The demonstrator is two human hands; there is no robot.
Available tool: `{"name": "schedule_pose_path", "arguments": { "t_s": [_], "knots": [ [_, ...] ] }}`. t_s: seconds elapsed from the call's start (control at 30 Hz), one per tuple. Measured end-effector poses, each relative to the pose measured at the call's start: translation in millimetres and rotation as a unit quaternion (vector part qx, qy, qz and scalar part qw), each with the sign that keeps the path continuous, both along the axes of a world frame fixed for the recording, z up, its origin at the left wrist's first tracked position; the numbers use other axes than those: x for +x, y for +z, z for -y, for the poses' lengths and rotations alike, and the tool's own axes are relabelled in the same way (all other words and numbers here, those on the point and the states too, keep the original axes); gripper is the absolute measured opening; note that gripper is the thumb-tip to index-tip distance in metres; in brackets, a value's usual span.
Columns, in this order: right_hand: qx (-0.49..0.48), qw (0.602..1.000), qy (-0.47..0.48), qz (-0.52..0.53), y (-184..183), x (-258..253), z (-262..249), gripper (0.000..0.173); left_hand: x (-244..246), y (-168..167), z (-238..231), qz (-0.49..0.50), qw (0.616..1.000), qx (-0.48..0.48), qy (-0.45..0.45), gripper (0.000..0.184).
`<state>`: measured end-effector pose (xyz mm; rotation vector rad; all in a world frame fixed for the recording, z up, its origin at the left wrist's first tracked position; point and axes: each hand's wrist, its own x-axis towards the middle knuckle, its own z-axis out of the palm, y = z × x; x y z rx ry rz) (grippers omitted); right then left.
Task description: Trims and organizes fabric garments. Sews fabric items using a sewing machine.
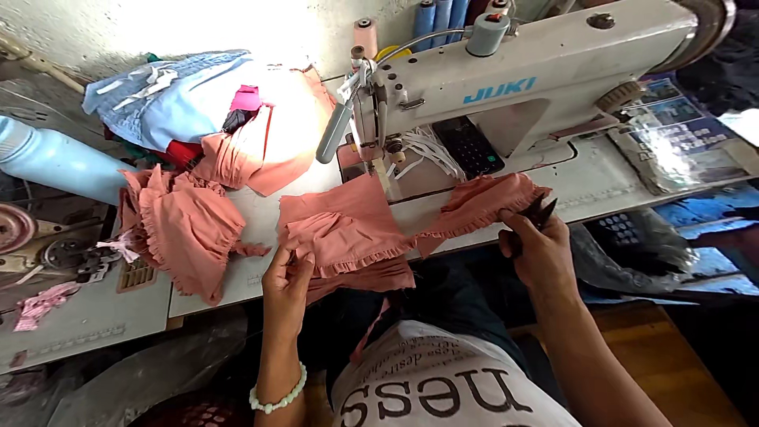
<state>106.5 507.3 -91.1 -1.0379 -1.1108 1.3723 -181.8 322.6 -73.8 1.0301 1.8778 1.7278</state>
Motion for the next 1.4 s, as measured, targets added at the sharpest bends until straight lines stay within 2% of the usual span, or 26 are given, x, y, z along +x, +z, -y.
{"name": "schedule_pose_path", "arguments": {
  "t_s": [0.13, 0.3, 0.57, 0.67, 0.73, 0.8, 0.87, 0.9, 0.93, 1.0, 1.1, 1.17, 1.23, 1.3, 1.33, 1.4],
  "knots": [
    [-0.001, 1.0, -0.003, -0.002, 0, 0, 1, 0.011, 0, 1, -1, -0.003, 1.0, 0.006, -0.002, 0.032],
    [0.027, 1.0, 0.006, 0.012, 1, 2, 0, 0.012, 0, 2, -2, -0.034, 0.999, -0.003, -0.004, 0.026],
    [0.056, 0.998, 0.027, 0.007, 5, 3, 6, 0.015, -6, 10, -11, -0.062, 0.998, -0.022, -0.022, 0.039],
    [0.097, 0.986, 0.122, 0.063, 16, 21, 21, 0.012, -12, 22, -16, -0.054, 0.996, -0.014, -0.074, 0.045],
    [0.165, 0.938, 0.266, 0.147, 27, 43, 36, 0.011, -16, 29, -18, -0.043, 0.993, -0.002, -0.107, 0.05],
    [0.247, 0.855, 0.387, 0.24, 32, 58, 48, 0.022, -22, 31, -18, -0.033, 0.991, -0.016, -0.131, 0.055],
    [0.285, 0.779, 0.455, 0.323, 31, 61, 53, 0.029, -30, 26, -22, -0.021, 0.986, -0.055, -0.155, 0.059],
    [0.276, 0.769, 0.459, 0.35, 31, 59, 53, 0.029, -33, 21, -24, -0.009, 0.983, -0.075, -0.17, 0.06],
    [0.264, 0.773, 0.445, 0.369, 31, 53, 51, 0.029, -35, 17, -25, 0.005, 0.979, -0.087, -0.183, 0.06],
    [0.264, 0.808, 0.378, 0.367, 31, 30, 43, 0.027, -35, 11, -23, 0.024, 0.974, -0.086, -0.21, 0.058],
    [0.244, 0.872, 0.298, 0.301, 22, -28, 28, 0.032, -35, 7, -14, 0.051, 0.956, 0.002, -0.289, 0.05],
    [0.22, 0.889, 0.32, 0.244, 3, -67, 18, 0.046, -38, 8, -10, 0.067, 0.923, 0.067, -0.372, 0.035],
    [0.185, 0.897, 0.366, 0.167, -13, -94, 16, 0.044, -41, 13, -7, 0.093, 0.897, 0.089, -0.423, 0.032],
    [0.157, 0.895, 0.41, 0.08, -16, -108, 25, 0.02, -48, 16, -4, 0.109, 0.893, 0.068, -0.432, 0.042],
    [0.152, 0.89, 0.428, 0.049, -15, -111, 32, 0.014, -54, 16, -3, 0.113, 0.893, 0.048, -0.433, 0.049],
    [0.162, 0.87, 0.464, 0.031, -10, -111, 42, 0.019, -65, 13, -4, 0.13, 0.891, 0.0, -0.435, 0.068]
  ]
}}
